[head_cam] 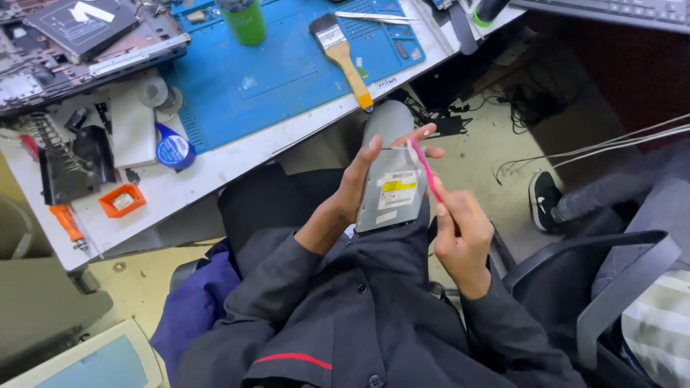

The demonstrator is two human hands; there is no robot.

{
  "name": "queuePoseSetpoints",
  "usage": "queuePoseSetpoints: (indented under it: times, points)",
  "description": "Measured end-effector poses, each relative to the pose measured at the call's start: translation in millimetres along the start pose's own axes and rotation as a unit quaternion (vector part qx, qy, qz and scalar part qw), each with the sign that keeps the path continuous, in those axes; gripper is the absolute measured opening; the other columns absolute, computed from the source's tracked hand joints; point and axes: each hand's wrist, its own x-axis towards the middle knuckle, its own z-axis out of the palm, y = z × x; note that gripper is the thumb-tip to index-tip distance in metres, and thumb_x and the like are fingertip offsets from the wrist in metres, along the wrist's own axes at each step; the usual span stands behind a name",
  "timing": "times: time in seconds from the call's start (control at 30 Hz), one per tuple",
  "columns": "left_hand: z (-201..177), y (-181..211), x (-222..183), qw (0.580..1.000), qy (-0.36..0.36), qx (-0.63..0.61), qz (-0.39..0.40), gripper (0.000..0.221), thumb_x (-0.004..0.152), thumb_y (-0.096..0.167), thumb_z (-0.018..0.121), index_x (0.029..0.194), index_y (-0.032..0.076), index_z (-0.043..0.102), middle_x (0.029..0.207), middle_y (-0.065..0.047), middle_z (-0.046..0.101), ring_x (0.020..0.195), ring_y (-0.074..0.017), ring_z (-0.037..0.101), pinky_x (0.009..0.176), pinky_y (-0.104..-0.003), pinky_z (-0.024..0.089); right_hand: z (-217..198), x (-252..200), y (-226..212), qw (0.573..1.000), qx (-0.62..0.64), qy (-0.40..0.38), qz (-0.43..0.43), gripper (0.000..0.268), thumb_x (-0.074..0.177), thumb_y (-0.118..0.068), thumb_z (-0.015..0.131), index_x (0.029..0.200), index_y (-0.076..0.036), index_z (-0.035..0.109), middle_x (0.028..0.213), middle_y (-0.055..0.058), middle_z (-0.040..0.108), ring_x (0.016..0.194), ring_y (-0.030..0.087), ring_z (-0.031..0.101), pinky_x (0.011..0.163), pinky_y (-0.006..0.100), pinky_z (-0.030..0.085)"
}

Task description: Cleaning a laptop optical drive component using a large brush and a toothbrush at a repair workbench.

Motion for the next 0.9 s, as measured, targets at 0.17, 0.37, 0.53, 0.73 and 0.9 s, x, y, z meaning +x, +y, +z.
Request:
queuePoseSetpoints:
  times: [0.17, 0.37, 0.53, 0.73, 0.9]
  points:
    - [13.9, 4.7, -1.6, 1.0, 0.015, 0.006, -0.001, 0.102, 0.097, 0.076, 0.045, 0.168, 0.007, 0.021, 0.147, -0.022, 0.05, 0.123, -0.032, 0.066, 0.1, -0.045, 0.058, -0.5, -36.2, 0.7, 0.999, 0.0, -0.031, -0.008, 0.031, 0.095, 0.005, 0.066, 0.12, -0.004, 0.081, 0.08, 0.008, 0.064, 0.059, 0.033, 0.06, 0.057, 0.031, 0.051]
    - [8.7, -12.1, -3.6, 0.998, 0.05, 0.024, 0.0, 0.098, 0.098, 0.074, 0.044, 0.166, 0.006, 0.026, 0.147, -0.019, 0.051, 0.12, -0.0262, 0.068, 0.101, -0.042, 0.059, 7.2, -25.9, 12.2, 0.998, -0.047, -0.013, -0.028, 0.027, 0.098, 0.01, 0.062, 0.114, 0.0, 0.082, 0.079, 0.009, 0.061, 0.058, 0.037, 0.06, 0.056, 0.03, 0.052]
    - [9.8, 7.4, 1.5, 0.988, 0.079, 0.131, -0.018, 0.103, 0.093, 0.078, 0.045, 0.167, 0.008, 0.027, 0.152, -0.023, 0.043, 0.124, -0.0297, 0.059, 0.104, -0.044, 0.054, 17.3, -34.1, 4.9, 0.998, -0.06, -0.021, -0.024, 0.034, 0.097, 0.009, 0.056, 0.118, -0.004, 0.079, 0.079, 0.003, 0.061, 0.057, 0.037, 0.057, 0.053, 0.02, 0.05]
    - [6.5, 9.8, 6.9, 0.976, 0.057, 0.208, -0.007, 0.109, 0.088, 0.084, 0.048, 0.167, 0.012, 0.029, 0.154, -0.026, 0.042, 0.132, -0.0382, 0.054, 0.109, -0.053, 0.047, 18.9, -37.0, -5.3, 0.999, -0.036, -0.01, 0.009, 0.035, 0.099, 0.006, 0.06, 0.129, -0.003, 0.075, 0.081, 0.004, 0.062, 0.064, 0.034, 0.063, 0.06, 0.032, 0.054]
    - [-5.5, 2.3, 7.5, 0.98, 0.049, 0.195, 0.003, 0.112, 0.088, 0.086, 0.049, 0.169, 0.013, 0.026, 0.16, -0.024, 0.037, 0.137, -0.0406, 0.048, 0.111, -0.055, 0.043, 28.0, -39.7, -12.9, 1.0, -0.015, -0.017, 0.009, 0.034, 0.098, 0.006, 0.059, 0.126, -0.002, 0.076, 0.078, 0.003, 0.06, 0.058, 0.035, 0.057, 0.056, 0.031, 0.053]
